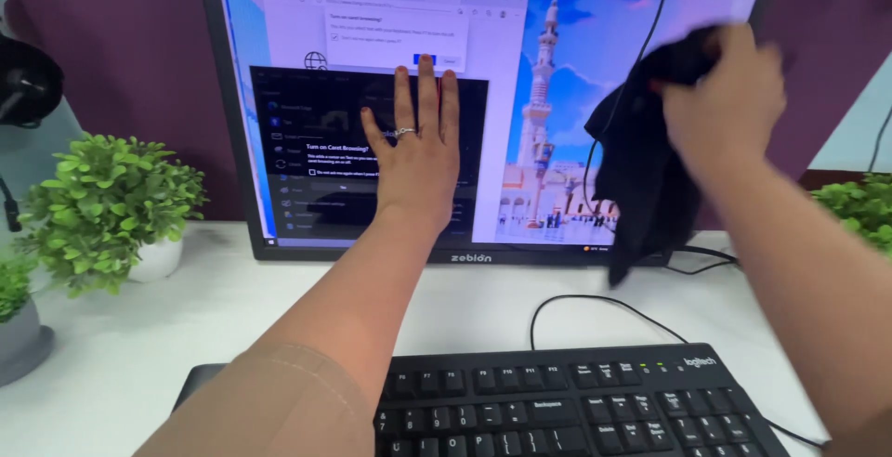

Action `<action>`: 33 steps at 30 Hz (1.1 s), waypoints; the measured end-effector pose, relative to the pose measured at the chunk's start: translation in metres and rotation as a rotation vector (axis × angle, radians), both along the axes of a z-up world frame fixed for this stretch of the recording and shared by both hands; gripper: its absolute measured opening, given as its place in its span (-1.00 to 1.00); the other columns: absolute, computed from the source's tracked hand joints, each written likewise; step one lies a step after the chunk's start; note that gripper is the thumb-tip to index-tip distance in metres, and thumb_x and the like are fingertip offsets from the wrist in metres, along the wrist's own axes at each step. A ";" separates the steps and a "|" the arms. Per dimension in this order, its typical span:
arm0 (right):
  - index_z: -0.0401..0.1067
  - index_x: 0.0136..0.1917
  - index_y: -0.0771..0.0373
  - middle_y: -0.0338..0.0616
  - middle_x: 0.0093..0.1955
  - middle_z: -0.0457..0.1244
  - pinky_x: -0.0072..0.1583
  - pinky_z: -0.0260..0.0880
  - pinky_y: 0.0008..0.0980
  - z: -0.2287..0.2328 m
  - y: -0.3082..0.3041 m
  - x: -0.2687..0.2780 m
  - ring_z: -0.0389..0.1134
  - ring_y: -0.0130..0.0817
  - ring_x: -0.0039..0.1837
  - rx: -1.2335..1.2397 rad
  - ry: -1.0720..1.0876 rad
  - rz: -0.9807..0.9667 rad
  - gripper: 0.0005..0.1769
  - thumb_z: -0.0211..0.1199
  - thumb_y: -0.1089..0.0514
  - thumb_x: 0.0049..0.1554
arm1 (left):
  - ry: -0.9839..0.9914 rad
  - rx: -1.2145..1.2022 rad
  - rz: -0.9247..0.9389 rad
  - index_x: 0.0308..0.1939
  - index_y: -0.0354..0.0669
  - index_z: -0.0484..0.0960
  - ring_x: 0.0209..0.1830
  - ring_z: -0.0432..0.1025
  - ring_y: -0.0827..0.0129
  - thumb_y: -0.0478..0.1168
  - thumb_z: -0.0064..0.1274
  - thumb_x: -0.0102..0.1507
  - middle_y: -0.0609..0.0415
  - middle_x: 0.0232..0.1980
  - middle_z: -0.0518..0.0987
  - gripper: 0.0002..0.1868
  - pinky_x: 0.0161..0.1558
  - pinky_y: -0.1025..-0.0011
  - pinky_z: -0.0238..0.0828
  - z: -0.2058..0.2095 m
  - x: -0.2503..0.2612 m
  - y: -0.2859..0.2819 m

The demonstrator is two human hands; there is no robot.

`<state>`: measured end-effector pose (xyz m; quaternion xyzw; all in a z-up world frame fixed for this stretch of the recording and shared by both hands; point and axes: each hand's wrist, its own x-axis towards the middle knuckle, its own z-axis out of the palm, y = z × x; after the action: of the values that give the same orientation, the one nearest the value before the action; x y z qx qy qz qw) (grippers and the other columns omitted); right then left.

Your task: The recorder uses a black cloth to wipe down a keyboard, a monitor screen, and a webcam.

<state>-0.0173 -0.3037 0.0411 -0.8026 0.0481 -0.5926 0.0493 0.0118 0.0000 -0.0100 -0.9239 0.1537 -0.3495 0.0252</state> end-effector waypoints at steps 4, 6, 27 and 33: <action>0.44 0.24 0.24 0.35 0.24 0.14 0.11 0.39 0.13 0.010 0.008 0.012 0.30 0.44 0.10 -0.098 0.056 0.012 -0.42 0.48 0.25 -0.06 | 0.002 0.008 0.000 0.62 -0.26 -0.30 0.65 -0.39 -0.20 -0.38 0.19 0.09 -0.29 0.64 -0.39 0.19 0.37 -0.41 -0.10 -0.003 0.004 -0.002; 0.43 0.28 0.21 0.29 0.23 0.15 0.14 0.40 0.15 -0.005 0.013 0.012 0.31 0.41 0.12 -0.057 0.075 0.053 -0.47 0.40 0.31 0.02 | -0.052 -0.013 -0.002 0.62 -0.24 -0.27 0.65 -0.36 -0.19 -0.36 0.18 0.11 -0.27 0.64 -0.36 0.16 0.37 -0.42 -0.08 -0.007 0.008 -0.001; 0.43 0.26 0.08 0.27 0.14 0.22 0.08 0.43 0.03 -0.146 0.004 -0.033 0.36 0.26 0.08 0.124 0.642 0.083 -0.29 0.35 0.37 -0.19 | 0.029 0.045 0.000 0.63 -0.22 -0.31 0.65 -0.36 -0.16 -0.42 0.21 0.07 -0.27 0.65 -0.38 0.22 0.38 -0.34 -0.05 0.005 -0.008 0.008; 0.47 0.21 0.30 0.19 0.11 0.37 0.22 0.37 -0.01 -0.103 -0.034 -0.042 0.40 0.15 0.17 0.421 0.311 0.003 -0.43 0.42 0.15 -0.09 | 0.074 0.031 -0.085 0.61 -0.16 -0.29 0.65 -0.34 -0.12 -0.36 0.19 0.11 -0.23 0.65 -0.38 0.16 0.39 -0.31 -0.02 0.011 -0.007 0.021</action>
<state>-0.0595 -0.3376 -0.0615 -0.8562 0.1762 -0.4387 0.2082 0.0043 0.0207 0.0013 -0.9284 0.1991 -0.3133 0.0187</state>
